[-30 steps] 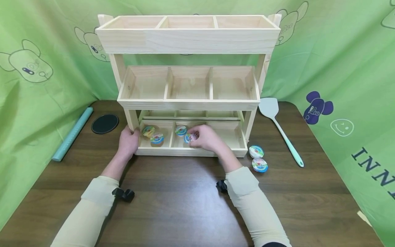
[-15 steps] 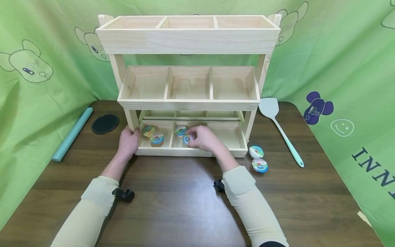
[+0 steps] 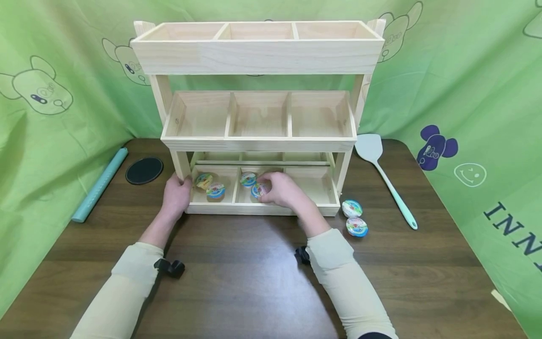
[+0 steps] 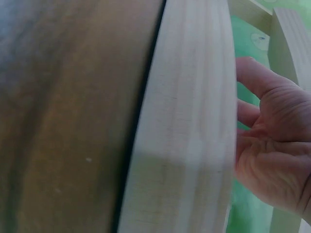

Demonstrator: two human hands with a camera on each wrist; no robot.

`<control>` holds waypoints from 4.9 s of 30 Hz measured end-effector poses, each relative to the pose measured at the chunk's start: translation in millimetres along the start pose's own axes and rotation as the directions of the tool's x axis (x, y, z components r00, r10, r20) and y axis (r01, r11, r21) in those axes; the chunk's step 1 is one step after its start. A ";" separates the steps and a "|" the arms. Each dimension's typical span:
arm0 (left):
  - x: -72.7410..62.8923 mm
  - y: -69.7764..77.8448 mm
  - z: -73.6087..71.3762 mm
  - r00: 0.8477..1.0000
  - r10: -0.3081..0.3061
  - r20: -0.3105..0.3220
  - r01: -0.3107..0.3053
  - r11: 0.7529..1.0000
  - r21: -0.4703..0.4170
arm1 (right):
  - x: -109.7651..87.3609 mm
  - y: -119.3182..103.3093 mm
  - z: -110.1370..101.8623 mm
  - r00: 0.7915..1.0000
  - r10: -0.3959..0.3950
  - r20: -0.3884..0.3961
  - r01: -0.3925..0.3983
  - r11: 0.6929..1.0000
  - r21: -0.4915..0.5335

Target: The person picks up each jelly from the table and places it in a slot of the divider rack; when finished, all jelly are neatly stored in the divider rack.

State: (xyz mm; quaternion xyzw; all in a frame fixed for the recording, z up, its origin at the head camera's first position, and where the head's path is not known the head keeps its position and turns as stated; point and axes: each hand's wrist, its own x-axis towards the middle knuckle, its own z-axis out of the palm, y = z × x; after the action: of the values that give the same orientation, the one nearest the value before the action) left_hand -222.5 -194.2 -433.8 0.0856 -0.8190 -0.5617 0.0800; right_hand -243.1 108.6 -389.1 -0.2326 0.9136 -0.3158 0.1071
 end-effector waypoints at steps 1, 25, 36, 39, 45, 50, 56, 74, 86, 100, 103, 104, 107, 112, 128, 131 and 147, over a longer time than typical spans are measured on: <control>-0.2 -0.1 0.2 1.000 0.000 0.000 0.000 1.000 0.000 | -1.4 0.1 -1.5 1.000 -0.002 0.000 0.002 1.000 0.003; -1.4 -0.8 -0.6 1.000 0.009 -0.008 -0.009 1.000 0.004 | -45.2 15.4 -43.0 0.988 -0.036 -0.148 0.075 0.959 0.273; -1.2 0.0 0.2 1.000 0.003 -0.003 -0.003 1.000 0.001 | -74.5 43.5 -64.9 0.985 0.006 -0.173 0.032 0.975 0.220; -1.4 0.2 0.4 1.000 -0.001 -0.010 0.001 1.000 0.001 | -83.0 50.2 -71.6 0.987 0.021 -0.160 0.015 0.976 0.219; -1.9 0.6 0.4 1.000 0.009 -0.012 -0.009 1.000 0.003 | -101.6 63.8 -81.0 0.988 0.044 -0.147 -0.011 0.976 0.216; -1.3 0.4 0.2 1.000 0.015 -0.017 -0.015 1.000 0.002 | -113.4 77.2 -87.9 0.980 0.022 -0.198 0.014 0.984 0.175; -1.0 -0.4 0.7 1.000 0.000 -0.010 0.000 1.000 -0.004 | -126.3 93.7 -96.2 0.980 0.011 -0.197 0.020 0.988 0.154; -1.8 0.2 0.6 1.000 -0.006 -0.004 0.006 1.000 -0.007 | -148.4 152.5 -103.1 0.995 0.051 -0.090 -0.035 0.985 0.168; -2.0 0.9 0.7 1.000 0.007 -0.005 -0.007 1.000 -0.010 | -150.3 162.9 -102.1 0.998 0.040 0.054 -0.048 0.985 0.168; -2.5 1.2 0.6 1.000 -0.001 -0.004 0.001 1.000 -0.013 | -147.1 164.8 -102.2 0.993 0.116 -0.014 -0.112 0.979 0.173; -2.3 1.0 0.8 1.000 0.001 -0.005 -0.001 1.000 -0.013 | -146.6 165.5 -103.3 0.990 0.133 -0.034 -0.126 0.977 0.171; -2.3 1.0 0.8 1.000 0.002 -0.006 -0.002 1.000 -0.014 | -146.4 165.4 -103.6 0.989 0.143 -0.041 -0.134 0.975 0.176; -2.2 0.7 1.0 1.000 0.006 -0.014 -0.006 1.000 -0.008 | -146.0 165.0 -104.4 0.985 0.163 -0.050 -0.152 0.972 0.179; -1.8 0.3 0.9 1.000 0.008 -0.021 -0.008 1.000 0.000 | -145.6 164.6 -103.9 0.987 0.160 -0.012 -0.156 0.975 0.156; -0.6 -1.5 0.7 1.000 0.022 -0.013 -0.022 1.000 -0.001 | -143.0 159.5 -105.0 0.986 0.166 -0.005 -0.166 0.985 0.051; -0.7 -1.3 0.9 1.000 0.024 -0.015 -0.024 1.000 -0.001 | -142.5 158.8 -105.7 0.987 0.163 -0.015 -0.162 0.986 0.023; -0.7 -0.8 0.8 1.000 0.025 -0.012 -0.025 1.000 -0.015 | -139.0 157.5 -105.6 0.991 0.130 -0.012 -0.130 0.992 0.005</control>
State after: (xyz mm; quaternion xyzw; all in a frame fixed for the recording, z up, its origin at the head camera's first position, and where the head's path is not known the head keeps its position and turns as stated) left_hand -221.9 -193.6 -434.9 0.0780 -0.8153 -0.5662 0.0927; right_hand -214.8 341.8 -398.9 -0.1706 0.9267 -0.3117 0.1224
